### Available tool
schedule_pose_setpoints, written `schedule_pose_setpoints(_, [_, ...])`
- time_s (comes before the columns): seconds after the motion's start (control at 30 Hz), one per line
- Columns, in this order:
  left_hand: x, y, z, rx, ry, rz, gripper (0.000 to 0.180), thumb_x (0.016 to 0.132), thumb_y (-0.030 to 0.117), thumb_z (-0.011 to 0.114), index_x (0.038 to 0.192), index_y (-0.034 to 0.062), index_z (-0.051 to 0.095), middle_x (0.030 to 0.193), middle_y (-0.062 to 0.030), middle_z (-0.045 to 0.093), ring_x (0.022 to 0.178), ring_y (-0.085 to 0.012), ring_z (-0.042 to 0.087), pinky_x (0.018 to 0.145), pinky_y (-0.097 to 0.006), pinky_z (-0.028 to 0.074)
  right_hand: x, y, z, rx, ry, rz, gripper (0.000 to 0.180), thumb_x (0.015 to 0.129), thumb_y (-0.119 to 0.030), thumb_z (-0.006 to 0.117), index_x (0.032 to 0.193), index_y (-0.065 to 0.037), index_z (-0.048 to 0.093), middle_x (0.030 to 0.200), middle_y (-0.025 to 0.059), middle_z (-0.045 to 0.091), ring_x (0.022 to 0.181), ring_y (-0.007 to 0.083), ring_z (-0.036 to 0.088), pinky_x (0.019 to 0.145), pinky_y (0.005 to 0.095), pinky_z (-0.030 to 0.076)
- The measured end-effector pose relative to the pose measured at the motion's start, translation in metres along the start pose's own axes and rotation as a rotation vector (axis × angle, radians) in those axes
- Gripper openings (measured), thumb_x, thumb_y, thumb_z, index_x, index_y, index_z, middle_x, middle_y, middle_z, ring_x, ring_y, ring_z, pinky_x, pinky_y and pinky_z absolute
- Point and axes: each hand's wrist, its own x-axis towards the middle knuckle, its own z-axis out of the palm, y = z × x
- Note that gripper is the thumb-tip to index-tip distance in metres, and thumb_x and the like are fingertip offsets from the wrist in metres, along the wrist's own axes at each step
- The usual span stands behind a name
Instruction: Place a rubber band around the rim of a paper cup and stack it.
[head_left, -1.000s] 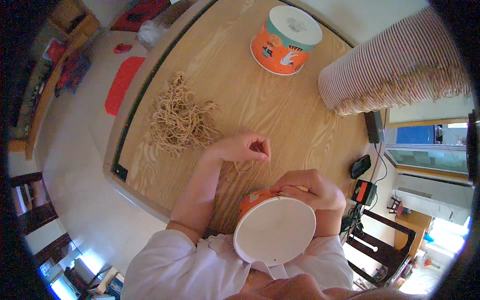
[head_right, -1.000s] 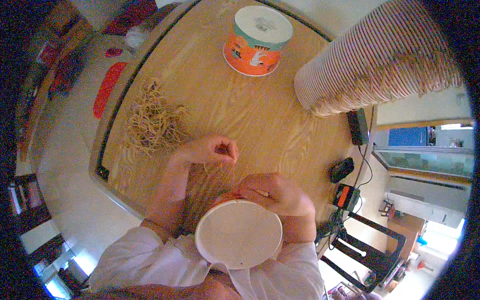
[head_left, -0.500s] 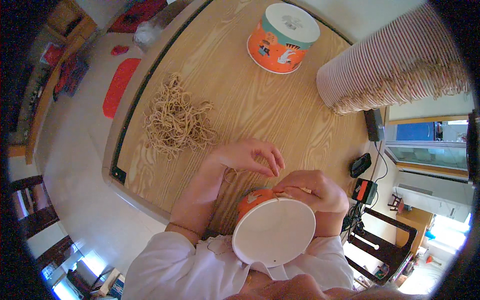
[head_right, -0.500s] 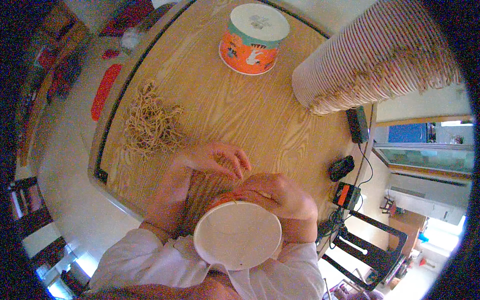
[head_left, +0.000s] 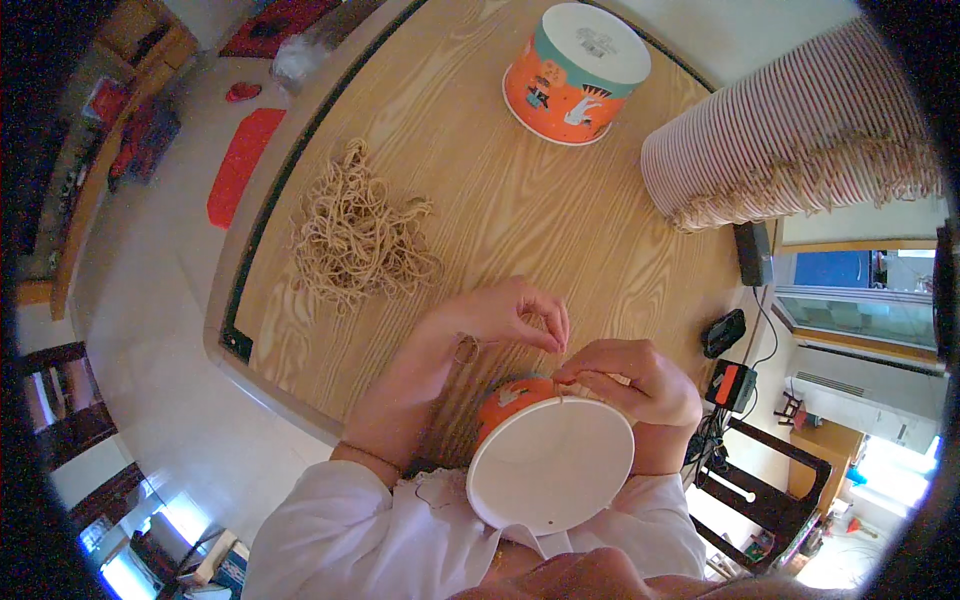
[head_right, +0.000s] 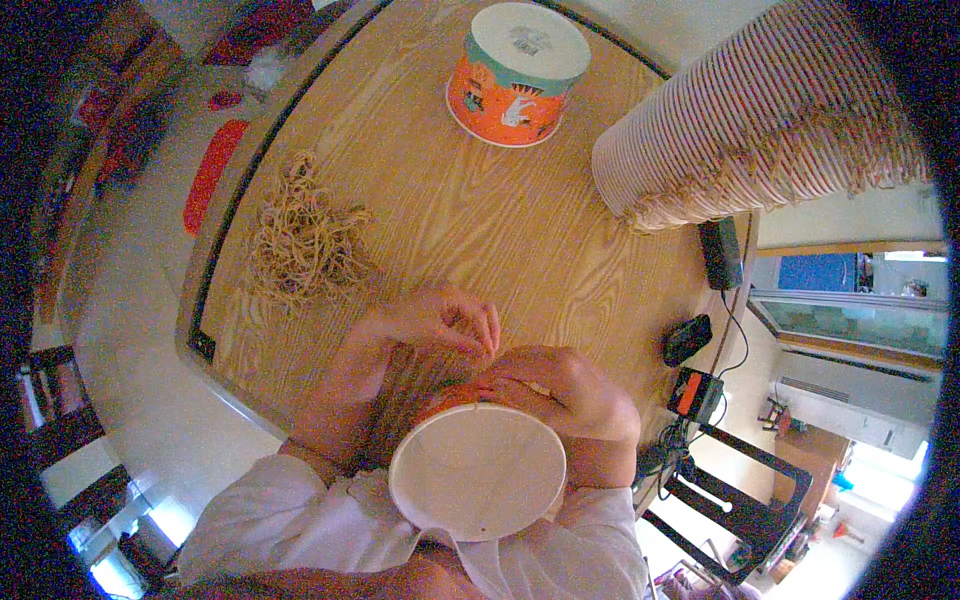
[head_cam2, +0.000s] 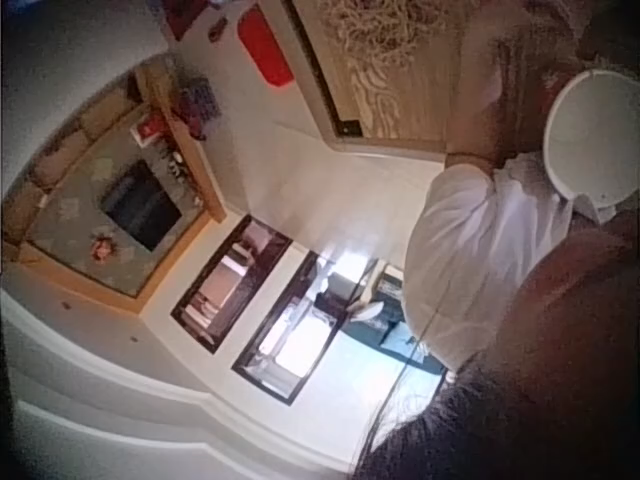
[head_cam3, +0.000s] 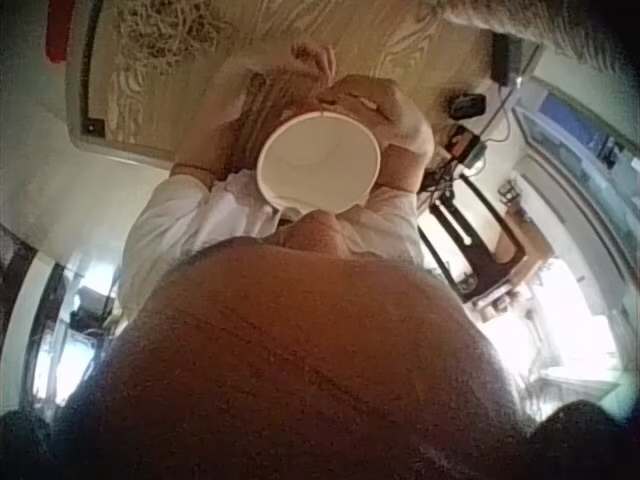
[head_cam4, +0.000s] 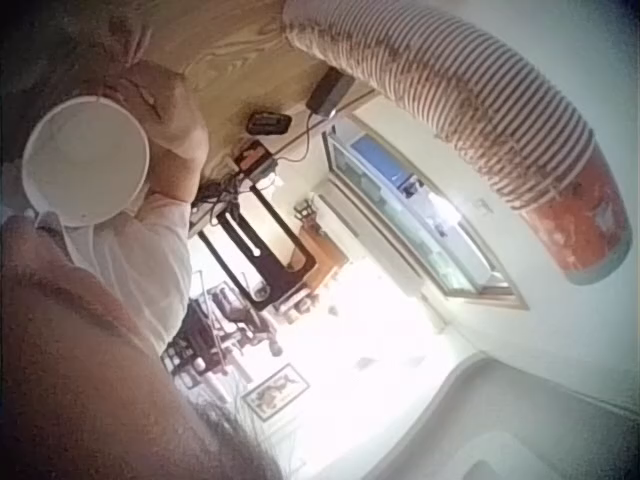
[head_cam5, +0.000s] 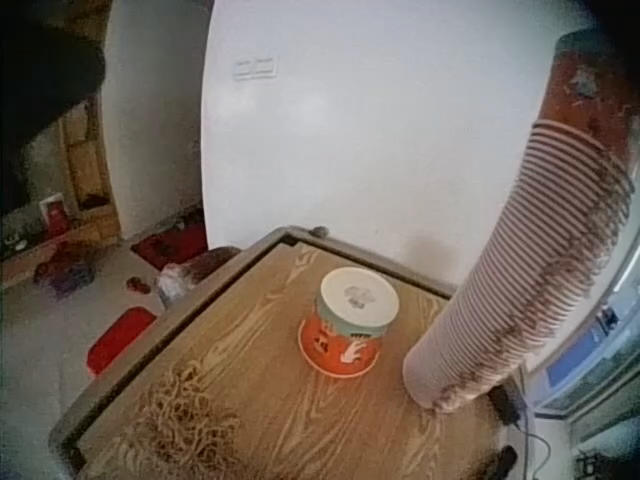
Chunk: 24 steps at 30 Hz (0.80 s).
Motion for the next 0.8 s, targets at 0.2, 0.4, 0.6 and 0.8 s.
schedule_pose_setpoints(0.2, [-0.003,-0.005,-0.002,0.031,0.076,0.064,0.011,0.078,0.011,0.070,0.082,0.0020,0.067,0.088,-0.0072,0.065,0.087,-0.0168,0.061,0.078,-0.030,0.048,-0.001,-0.002,0.001,-0.016,-0.051,-0.046,0.015,0.087,-0.006,0.056,0.095,0.003,0.064,0.089,0.0162,0.065,0.084,0.0298,0.063,0.073,0.0359,0.049])
schedule_pose_setpoints(0.4, [-0.002,0.002,-0.002,0.099,0.039,0.029,0.009,0.078,0.010,0.070,0.081,0.0015,0.067,0.087,-0.0069,0.065,0.087,-0.0163,0.061,0.079,-0.030,0.047,-0.004,0.001,0.001,-0.102,-0.062,-0.149,0.014,0.086,-0.005,0.056,0.095,0.001,0.065,0.089,0.0143,0.065,0.084,0.0305,0.062,0.074,0.0364,0.048])
schedule_pose_setpoints(0.6, [-0.001,0.001,-0.001,0.078,0.021,0.017,0.010,0.078,0.010,0.069,0.081,0.0014,0.067,0.088,-0.0074,0.066,0.087,-0.0161,0.061,0.079,-0.029,0.047,-0.005,-0.010,0.001,-0.145,0.102,-0.065,0.016,0.084,-0.005,0.057,0.098,0.001,0.063,0.090,0.0141,0.063,0.083,0.0305,0.061,0.073,0.0363,0.048])
schedule_pose_setpoints(0.8, [-0.004,0.003,-0.002,0.071,0.035,-0.038,0.014,0.082,0.013,0.066,0.091,0.0019,0.065,0.082,-0.0053,0.066,0.080,-0.0129,0.062,0.075,-0.028,0.048,-0.006,-0.019,0.011,-0.369,0.031,-0.192,0.020,0.077,-0.002,0.063,0.097,-0.004,0.063,0.082,0.0111,0.058,0.078,0.0271,0.060,0.065,0.0344,0.048])
